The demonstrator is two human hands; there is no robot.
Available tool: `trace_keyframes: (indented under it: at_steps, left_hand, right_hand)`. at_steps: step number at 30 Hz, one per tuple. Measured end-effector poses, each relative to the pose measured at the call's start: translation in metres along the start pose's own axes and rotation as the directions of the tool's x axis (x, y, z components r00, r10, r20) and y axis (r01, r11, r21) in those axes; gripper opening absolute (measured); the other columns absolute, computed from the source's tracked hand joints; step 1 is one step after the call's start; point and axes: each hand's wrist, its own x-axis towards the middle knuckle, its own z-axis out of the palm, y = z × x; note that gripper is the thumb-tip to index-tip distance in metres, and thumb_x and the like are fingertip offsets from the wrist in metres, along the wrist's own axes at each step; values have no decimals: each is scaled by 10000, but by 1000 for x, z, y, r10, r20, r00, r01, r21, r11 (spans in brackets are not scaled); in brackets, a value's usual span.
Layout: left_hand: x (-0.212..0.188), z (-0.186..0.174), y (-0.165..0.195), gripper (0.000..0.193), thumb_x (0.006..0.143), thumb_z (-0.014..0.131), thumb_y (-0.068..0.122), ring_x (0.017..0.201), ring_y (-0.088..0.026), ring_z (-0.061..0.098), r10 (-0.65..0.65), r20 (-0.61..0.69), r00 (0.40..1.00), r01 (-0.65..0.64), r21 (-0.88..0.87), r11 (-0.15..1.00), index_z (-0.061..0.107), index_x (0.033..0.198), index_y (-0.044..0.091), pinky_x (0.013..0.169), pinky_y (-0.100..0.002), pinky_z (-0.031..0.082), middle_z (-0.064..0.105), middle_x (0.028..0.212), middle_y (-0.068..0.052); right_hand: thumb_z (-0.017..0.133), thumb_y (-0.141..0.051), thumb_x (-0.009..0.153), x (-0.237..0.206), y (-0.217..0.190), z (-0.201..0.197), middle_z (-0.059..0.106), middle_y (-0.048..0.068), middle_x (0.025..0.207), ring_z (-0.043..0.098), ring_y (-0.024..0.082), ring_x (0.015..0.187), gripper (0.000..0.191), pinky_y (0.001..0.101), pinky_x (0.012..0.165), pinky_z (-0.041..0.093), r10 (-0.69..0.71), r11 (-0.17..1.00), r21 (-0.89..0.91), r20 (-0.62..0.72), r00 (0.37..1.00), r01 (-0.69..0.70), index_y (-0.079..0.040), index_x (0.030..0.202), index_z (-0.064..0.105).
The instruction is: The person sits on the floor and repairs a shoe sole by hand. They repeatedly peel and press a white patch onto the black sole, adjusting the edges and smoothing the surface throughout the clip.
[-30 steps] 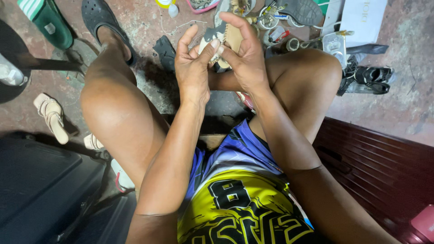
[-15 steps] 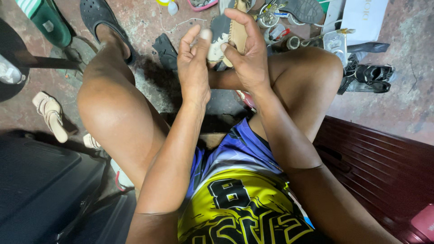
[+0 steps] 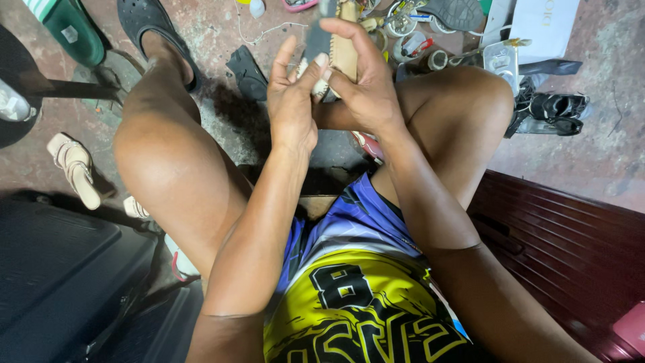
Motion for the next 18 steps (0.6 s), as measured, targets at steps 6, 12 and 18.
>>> trace_keyframes:
  at_steps: [6, 12, 18]
  left_hand:
    - [4, 1, 1, 482, 924, 745, -27, 1035, -166, 670, 177, 2, 984, -177, 15, 984, 563, 1366, 36, 924, -314, 551, 712, 1158, -118]
    - [3, 2, -2, 322, 1001, 726, 37, 1058, -144, 643, 288, 19, 958, -288, 80, 954, 608, 1299, 11, 943, -299, 542, 690, 1180, -108]
    - [10, -2, -1, 318, 1045, 671, 140, 959, -159, 635, 255, -48, 966, -250, 103, 963, 586, 1323, 12, 834, -289, 522, 705, 1085, -141]
  right_hand:
    - [626, 129, 1010, 0, -1, 11, 568, 32, 1414, 550, 103, 1292, 545, 285, 1173, 447, 11, 991, 134, 18, 1000, -13, -53, 1505, 487]
    - [609, 147, 1006, -2, 1, 15, 563, 40, 1398, 544, 106, 1329, 559, 271, 1172, 431, 3, 987, 159, -19, 1000, 0, -49, 1514, 481]
    - [621, 162, 988, -4, 0, 19, 540, 38, 1415, 516, 103, 1335, 593, 268, 1174, 407, -9, 989, 145, -15, 1000, 11, -46, 1523, 471]
